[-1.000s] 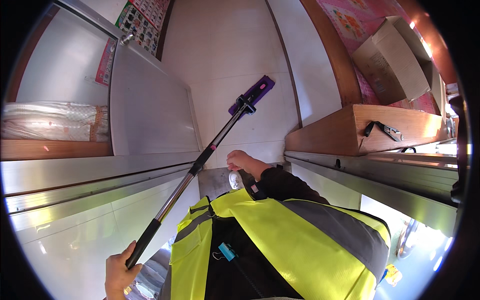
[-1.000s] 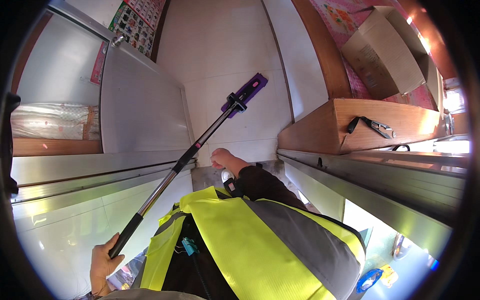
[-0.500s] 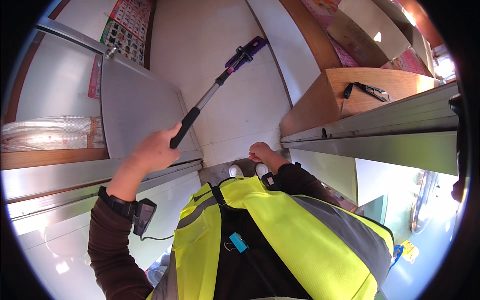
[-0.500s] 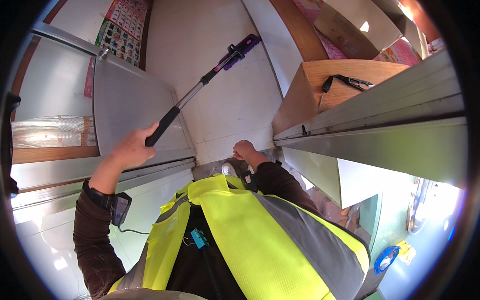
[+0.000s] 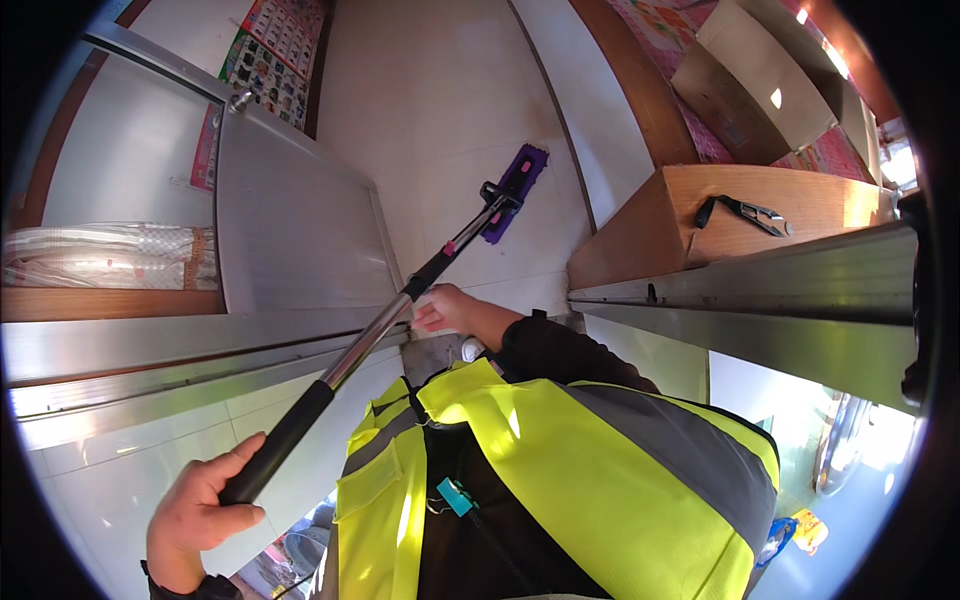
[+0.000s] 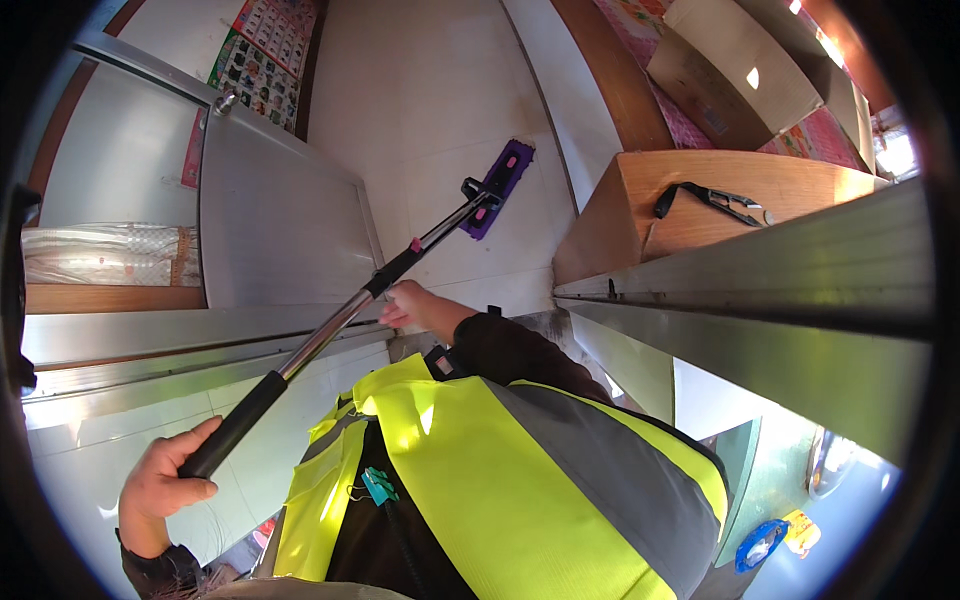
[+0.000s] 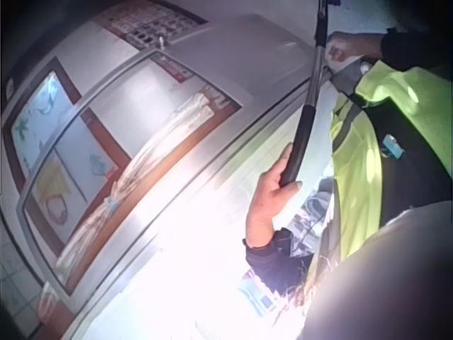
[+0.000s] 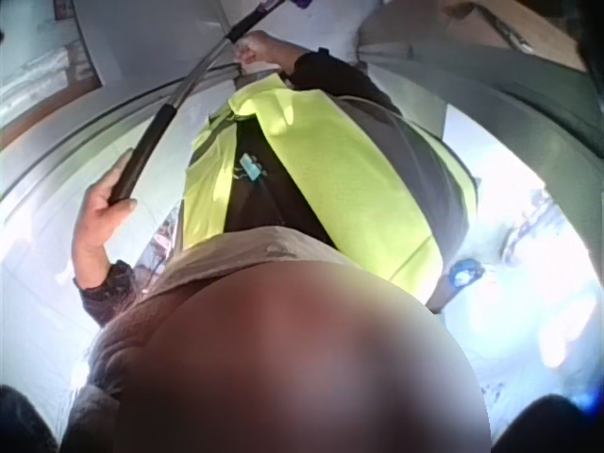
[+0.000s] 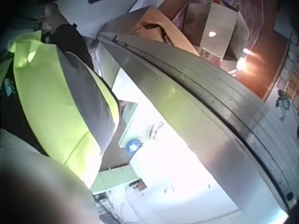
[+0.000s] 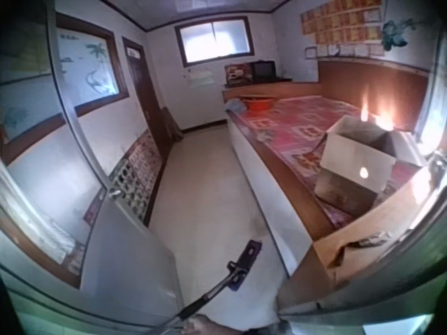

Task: The person mops a tiled floor using a purple flat mop. They move the mop back and forth across the floor in a bedroom, covering areas near a bed and a wardrobe. The person adjusts their grip and position to reach different sections of the room.

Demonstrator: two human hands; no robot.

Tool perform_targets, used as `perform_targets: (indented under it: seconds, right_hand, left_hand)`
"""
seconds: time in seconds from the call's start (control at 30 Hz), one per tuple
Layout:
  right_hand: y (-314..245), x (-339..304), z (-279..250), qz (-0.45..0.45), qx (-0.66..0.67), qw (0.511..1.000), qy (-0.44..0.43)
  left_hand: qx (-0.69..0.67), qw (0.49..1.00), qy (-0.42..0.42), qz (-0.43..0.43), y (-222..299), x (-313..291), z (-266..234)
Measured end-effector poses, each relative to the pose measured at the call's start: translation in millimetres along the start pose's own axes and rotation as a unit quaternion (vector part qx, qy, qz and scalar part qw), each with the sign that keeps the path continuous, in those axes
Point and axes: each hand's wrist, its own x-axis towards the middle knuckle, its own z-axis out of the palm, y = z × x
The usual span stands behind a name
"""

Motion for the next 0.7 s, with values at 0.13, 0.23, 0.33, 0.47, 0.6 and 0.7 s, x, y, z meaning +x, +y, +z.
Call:
perform_targets:
  seconds: [0.13, 0.23, 0.33, 0.47, 0.6, 0.7]
  right_hand:
    - [-10.8, 5.5, 24.9, -0.081, 0.245, 0.966, -0.013]
    - [-28.9, 13.2, 18.4, -0.147, 0.243, 0.959, 0.01]
    - [-45.5, 18.2, 1.1, -0.176, 0.219, 0.959, 0.038]
    - [-40.9, 6.6, -33.0, -0.149, 0.224, 0.96, 0.081]
    - [-19.6, -17.5, -66.9, -0.099, 0.174, 0.975, 0.101]
    - [-9.8, -29.7, -82.7, -0.078, 0.144, 0.978, 0.13]
  left_hand:
    - [-0.119, 0.992, -0.012, -0.033, 26.3, 19.4, 7.9]
    - [-0.122, 0.992, -0.039, -0.018, 39.3, 61.6, 11.2]
    - [-0.194, 0.975, -0.081, 0.069, 39.0, 129.6, 28.8]
    - [-0.333, 0.938, -0.07, 0.062, 29.5, 229.5, 69.3]
    - [-0.384, 0.918, -0.074, 0.062, 6.8, 278.4, 88.5]
    - [-0.398, 0.912, -0.055, 0.077, -26.1, 264.8, 71.6]
